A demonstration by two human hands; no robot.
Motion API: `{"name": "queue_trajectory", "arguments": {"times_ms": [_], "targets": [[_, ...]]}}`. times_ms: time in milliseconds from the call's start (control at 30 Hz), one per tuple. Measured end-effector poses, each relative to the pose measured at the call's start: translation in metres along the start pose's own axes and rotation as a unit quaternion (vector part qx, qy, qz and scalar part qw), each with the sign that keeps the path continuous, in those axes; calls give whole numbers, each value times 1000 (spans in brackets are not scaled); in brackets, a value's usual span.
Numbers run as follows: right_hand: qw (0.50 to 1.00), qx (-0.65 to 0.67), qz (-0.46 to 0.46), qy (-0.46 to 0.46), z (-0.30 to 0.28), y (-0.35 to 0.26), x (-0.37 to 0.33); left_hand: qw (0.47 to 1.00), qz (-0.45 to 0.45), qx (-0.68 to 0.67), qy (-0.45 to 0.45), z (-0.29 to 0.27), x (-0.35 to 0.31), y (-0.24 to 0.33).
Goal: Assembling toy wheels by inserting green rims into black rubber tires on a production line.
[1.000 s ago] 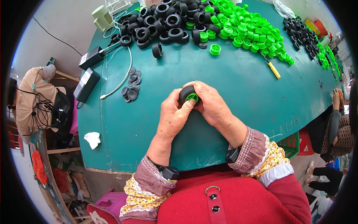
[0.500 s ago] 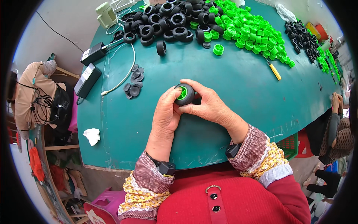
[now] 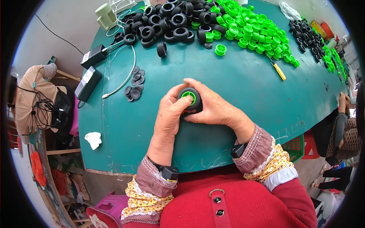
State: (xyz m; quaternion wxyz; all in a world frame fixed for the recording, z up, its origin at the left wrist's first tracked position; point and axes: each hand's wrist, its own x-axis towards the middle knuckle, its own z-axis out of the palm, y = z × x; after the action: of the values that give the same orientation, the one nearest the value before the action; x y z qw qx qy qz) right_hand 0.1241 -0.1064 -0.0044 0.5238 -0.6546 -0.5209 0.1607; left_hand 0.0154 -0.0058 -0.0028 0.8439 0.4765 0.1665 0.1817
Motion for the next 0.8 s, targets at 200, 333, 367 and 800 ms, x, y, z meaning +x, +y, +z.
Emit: {"name": "queue_trajectory", "arguments": {"times_ms": [200, 333, 367, 800], "targets": [[996, 28, 71, -44, -1, 2, 0, 996, 19, 12, 87, -1, 0, 1], [995, 14, 97, 21, -2, -6, 2, 1000, 4, -27, 14, 3, -2, 4], [995, 14, 97, 21, -1, -4, 1, 999, 1, -30, -20, 4, -3, 4], [995, 50, 71, 46, 1, -7, 2, 999, 10, 2, -39, 4, -2, -4]]}}
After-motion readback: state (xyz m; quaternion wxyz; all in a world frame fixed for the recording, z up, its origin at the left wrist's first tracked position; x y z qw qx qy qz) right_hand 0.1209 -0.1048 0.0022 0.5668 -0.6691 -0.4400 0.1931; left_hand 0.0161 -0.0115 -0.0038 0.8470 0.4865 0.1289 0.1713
